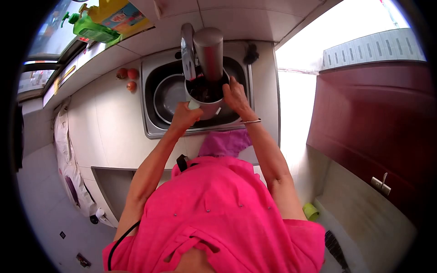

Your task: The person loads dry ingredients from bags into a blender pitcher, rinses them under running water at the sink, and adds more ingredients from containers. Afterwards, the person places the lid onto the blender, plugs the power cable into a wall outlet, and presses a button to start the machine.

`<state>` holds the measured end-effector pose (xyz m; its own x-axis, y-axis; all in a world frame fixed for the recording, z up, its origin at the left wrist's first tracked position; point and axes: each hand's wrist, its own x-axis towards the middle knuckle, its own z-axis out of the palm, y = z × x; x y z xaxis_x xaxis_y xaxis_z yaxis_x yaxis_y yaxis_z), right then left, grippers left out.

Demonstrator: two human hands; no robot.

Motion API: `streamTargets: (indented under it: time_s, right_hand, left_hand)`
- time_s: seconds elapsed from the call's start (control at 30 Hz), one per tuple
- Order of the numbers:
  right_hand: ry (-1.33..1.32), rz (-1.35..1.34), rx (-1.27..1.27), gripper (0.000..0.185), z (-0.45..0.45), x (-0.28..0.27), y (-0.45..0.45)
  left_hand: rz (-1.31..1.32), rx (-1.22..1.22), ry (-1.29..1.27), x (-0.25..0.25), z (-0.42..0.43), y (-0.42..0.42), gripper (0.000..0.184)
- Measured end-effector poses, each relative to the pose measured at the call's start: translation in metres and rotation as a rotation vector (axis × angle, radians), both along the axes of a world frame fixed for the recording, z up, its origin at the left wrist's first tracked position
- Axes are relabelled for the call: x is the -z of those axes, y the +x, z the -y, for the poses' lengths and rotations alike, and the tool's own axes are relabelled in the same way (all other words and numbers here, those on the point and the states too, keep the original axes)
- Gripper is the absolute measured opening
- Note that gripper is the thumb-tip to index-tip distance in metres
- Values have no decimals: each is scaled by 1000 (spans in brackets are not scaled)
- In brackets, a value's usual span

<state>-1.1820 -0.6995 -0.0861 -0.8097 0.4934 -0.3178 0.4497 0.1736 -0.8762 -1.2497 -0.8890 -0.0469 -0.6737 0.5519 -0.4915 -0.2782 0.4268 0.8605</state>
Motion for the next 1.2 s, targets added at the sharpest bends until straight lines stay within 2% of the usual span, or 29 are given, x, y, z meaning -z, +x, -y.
streamTargets:
  time_s: [0.07,0.17,0.23,0.3,0.33,0.43,0.53,0.63,0.7,0.77,0.83,0.97,1.2]
  right_hand:
    - [57,-57,-14,35,6,25,1]
    - [-159,-30,48,38,18,23,6]
    - [-303,-53,24,38,8,41,9]
    - [-439,-79,-8,38,-15,57,9]
    - [-487,-101,-22,38,-27,46,5]
    - [79,-31,-207,34,-58,12,-24]
    - [439,-223,-455,29,-81,30,-55]
    - [590,71,-677,25,-86,67,-90]
    - [519,-277,-690,24,-89,117,-103]
    - [392,-416,-702,25,-84,124,-107]
    - [217,-349,-720,29,-81,106,-108]
    - [74,-348,-736,35,-78,103,-109]
    - [150,-367,-711,38,-70,75,-104]
  left_hand:
    - [-43,0,-29,-2,4,-5,14]
    - [-98,52,-116,8,19,-9,13]
    - [-104,89,-134,8,23,-10,13]
    - [-33,42,-110,13,28,-9,16]
    - [-1,15,-96,14,29,-9,17]
    - [-22,40,-131,3,26,-7,18]
    - [-58,95,-130,10,25,-7,19]
    - [-77,127,-141,4,22,-9,19]
    - [-76,117,-130,4,22,-10,19]
    - [-75,113,-143,3,22,-10,19]
    - [-77,118,-178,0,23,-11,20]
    - [-89,129,-179,-4,24,-14,21]
    - [-87,128,-159,-15,21,-13,23]
